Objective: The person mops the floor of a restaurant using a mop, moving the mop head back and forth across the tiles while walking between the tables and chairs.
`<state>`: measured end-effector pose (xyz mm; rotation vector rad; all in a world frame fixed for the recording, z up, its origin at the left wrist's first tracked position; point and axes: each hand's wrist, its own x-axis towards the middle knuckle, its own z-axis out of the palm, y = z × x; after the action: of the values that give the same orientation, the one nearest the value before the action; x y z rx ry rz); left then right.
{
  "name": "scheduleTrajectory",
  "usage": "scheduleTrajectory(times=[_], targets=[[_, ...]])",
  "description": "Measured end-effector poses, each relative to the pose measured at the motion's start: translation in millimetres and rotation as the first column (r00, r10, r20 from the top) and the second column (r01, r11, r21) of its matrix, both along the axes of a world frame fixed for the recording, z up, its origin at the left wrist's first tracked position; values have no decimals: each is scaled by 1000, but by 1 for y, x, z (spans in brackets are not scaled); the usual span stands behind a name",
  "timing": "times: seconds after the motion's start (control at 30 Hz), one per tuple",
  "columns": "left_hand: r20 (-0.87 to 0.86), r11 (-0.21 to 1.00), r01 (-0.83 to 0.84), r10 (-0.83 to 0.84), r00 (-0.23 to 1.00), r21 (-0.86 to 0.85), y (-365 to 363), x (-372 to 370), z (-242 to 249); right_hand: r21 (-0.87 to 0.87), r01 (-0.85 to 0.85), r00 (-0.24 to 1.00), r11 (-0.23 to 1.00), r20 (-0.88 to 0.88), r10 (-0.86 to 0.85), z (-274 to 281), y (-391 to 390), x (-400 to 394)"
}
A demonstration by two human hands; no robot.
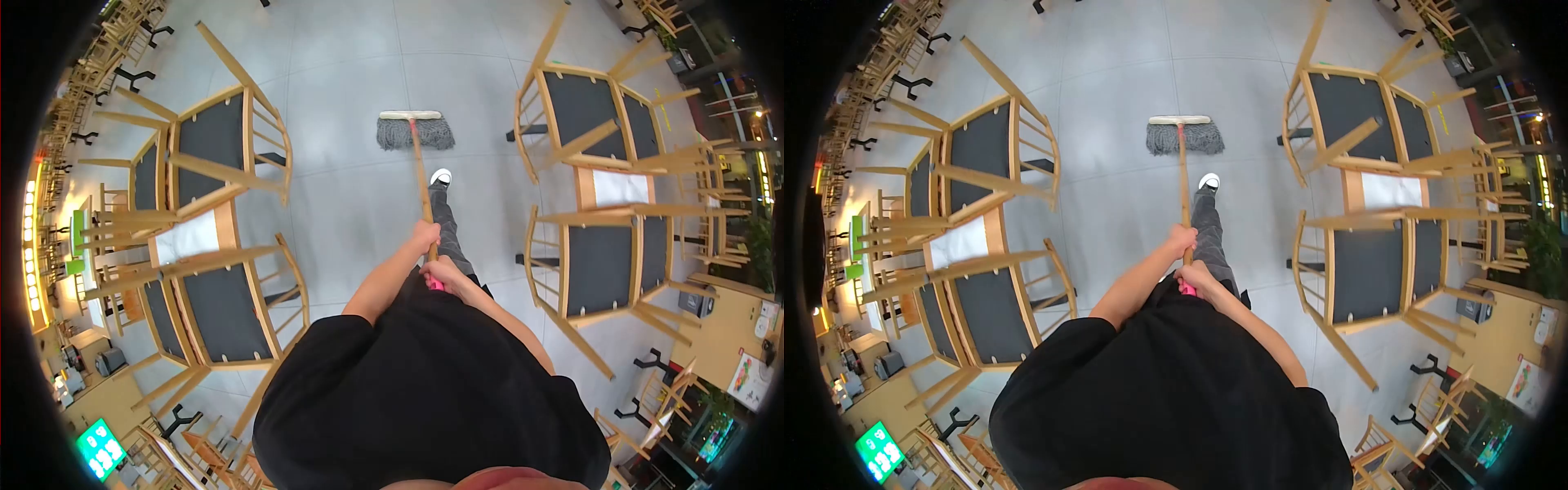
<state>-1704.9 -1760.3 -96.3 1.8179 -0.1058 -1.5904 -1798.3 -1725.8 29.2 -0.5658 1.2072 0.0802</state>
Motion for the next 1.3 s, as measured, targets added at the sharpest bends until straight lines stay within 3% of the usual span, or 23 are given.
scheduleTrajectory(times=[0.17, 0.4, 0.67, 0.7, 0.77, 0.87, 0.97, 1.07, 1.17, 1.23, 1.3], targets=[[97, 992, 121, -123, 988, 32, -113, 56, -25, -8, -14, 999, 1000, 36, 14, -17, -114, 50], [25, 983, 180, -181, 983, 38, -308, 114, -38, -41, 17, 999, 999, 36, -16, -35, -306, 93], [48, 965, 244, -250, 967, 95, -440, 151, -20, -21, -68, 998, 997, 15, 68, -25, -447, 129], [251, 941, 299, -331, 910, 156, -458, 154, -24, -34, -74, 997, 997, 22, 74, -32, -462, 135], [583, 879, 354, -476, 658, 319, -490, 161, -34, -70, -80, 997, 994, 6, 81, -45, -496, 146], [563, 672, 646, -710, 424, 361, -557, 184, -3, -75, -108, 994, 991, -7, 108, -63, -547, 162], [365, 245, 777, -931, 21, 580, -648, 211, 22, -69, -110, 993, 992, -60, 106, -51, -621, 179], [518, 97, 900, -841, -154, 424, -727, 246, -15, -139, -286, 954, 948, -138, 268, -47, -707, 190], [375, -316, 876, -811, -448, 364, -829, 274, 14, -125, -291, 949, 949, -162, 270, 0, -798, 190], [530, -154, 945, -796, -293, 290, -876, 278, 19, -215, -586, 789, 781, -368, 491, 27, -864, 196], [570, -49, 976, -805, -164, 212, -908, 282, 19, -180, -657, 651, 732, -625, 430, 51, -917, 199]])
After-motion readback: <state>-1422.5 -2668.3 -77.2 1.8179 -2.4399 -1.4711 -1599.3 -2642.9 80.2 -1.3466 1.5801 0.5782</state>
